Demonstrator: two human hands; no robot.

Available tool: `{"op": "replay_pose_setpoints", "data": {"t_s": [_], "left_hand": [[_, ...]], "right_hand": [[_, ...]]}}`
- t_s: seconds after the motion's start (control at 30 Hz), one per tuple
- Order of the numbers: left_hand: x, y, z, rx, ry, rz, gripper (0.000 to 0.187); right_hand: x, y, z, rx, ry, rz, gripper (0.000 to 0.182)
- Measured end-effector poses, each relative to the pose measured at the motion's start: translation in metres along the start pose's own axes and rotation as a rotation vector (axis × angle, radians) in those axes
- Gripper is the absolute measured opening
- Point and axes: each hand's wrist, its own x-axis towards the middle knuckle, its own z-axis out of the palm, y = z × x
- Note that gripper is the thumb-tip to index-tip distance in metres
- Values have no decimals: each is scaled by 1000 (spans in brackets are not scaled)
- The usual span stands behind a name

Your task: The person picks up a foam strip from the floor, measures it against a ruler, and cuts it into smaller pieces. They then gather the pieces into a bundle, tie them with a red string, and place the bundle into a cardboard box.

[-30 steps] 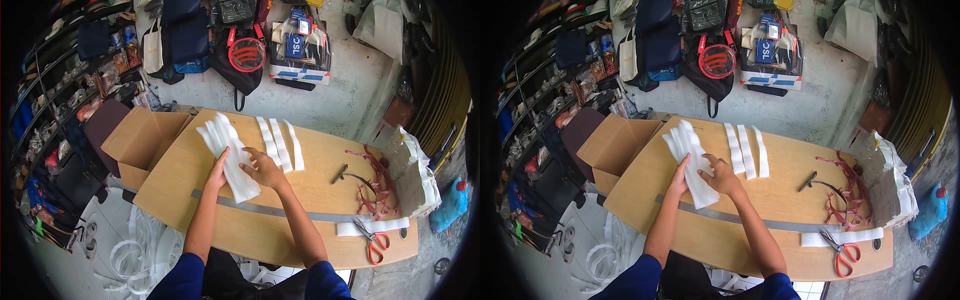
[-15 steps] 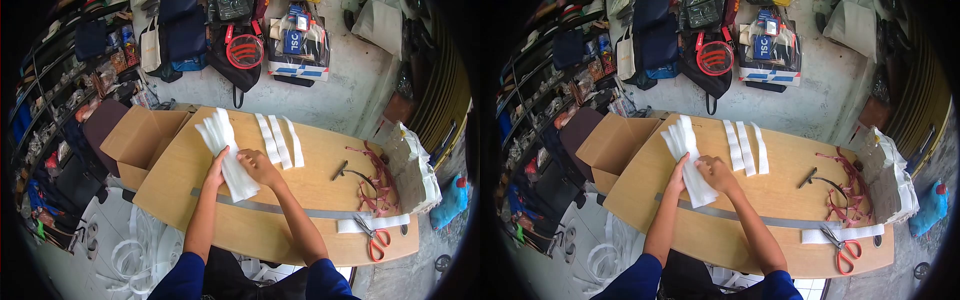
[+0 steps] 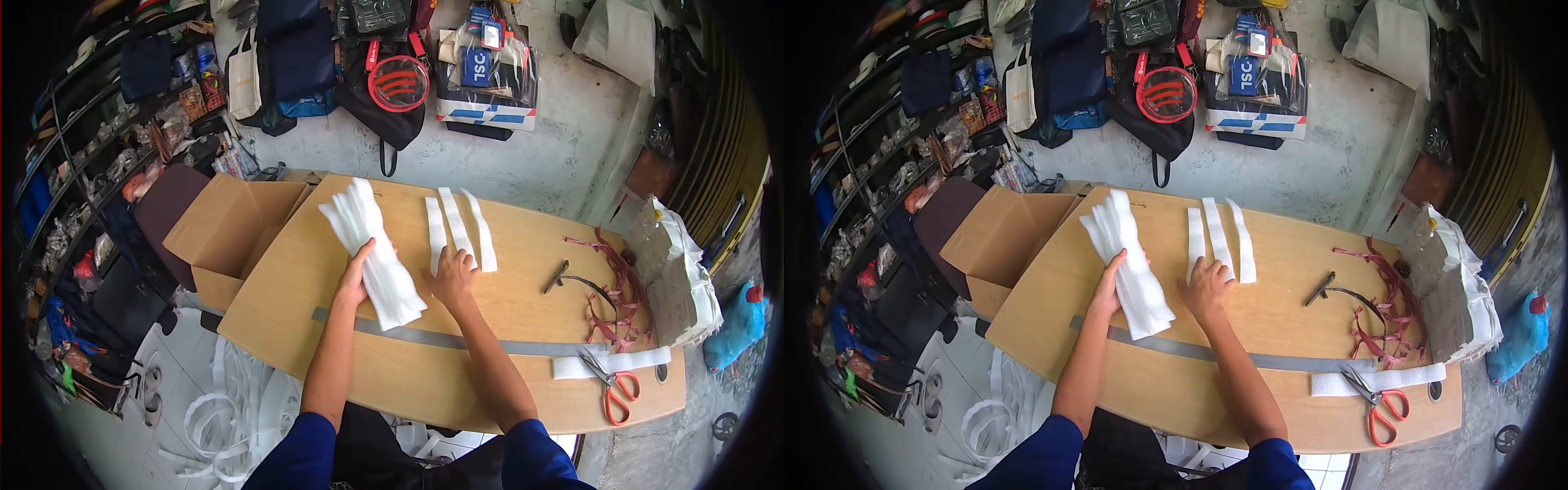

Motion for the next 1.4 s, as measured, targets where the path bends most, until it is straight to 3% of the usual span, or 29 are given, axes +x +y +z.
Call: {"op": "replay_pose_setpoints", "data": {"t_s": [0.1, 0.2, 0.27, 0.3, 0.37, 0.53, 0.63, 0.77, 0.83, 1.03, 1.2, 1.27, 1.4], "left_hand": [[1, 0, 1, 26, 2, 13, 61], [0, -1, 2, 50, 7, 23, 62], [0, 0, 1, 48, 12, 23, 61], [0, 0, 0, 55, 6, 15, 60], [2, 0, -3, 60, -1, 8, 60], [4, -5, -4, 22, 114, 10, 61], [2, -1, -5, 4, 67, -31, 74], [0, 0, -2, 34, 82, -21, 72], [-1, 1, -1, 16, -24, -41, 67], [-5, 2, 1, 48, 40, -16, 63], [0, -2, -5, 34, 142, -14, 73], [3, -3, -9, 30, 67, -22, 73], [3, -4, -11, 27, 88, -15, 72]], "right_hand": [[4, 5, 5, -51, -22, 13, 61], [10, 5, 4, 118, -22, -2, 55], [12, -3, -10, 418, 214, -205, 52], [13, -7, -18, 418, 214, -206, 52], [7, -25, -45, 841, -14, -200, 49], [-5, -42, -49, 908, -84, -338, 49], [-9, -44, -49, 799, -207, -405, 49], [-13, -45, -46, 716, -181, -442, 48], [-10, -44, -41, 694, -195, -470, 48], [-9, -40, -37, 678, -109, -489, 39], [9, -11, -41, 737, -79, -271, 40], [20, 15, -24, 309, 169, -250, 40], [14, 37, -5, -59, 84, -51, 38]]}}
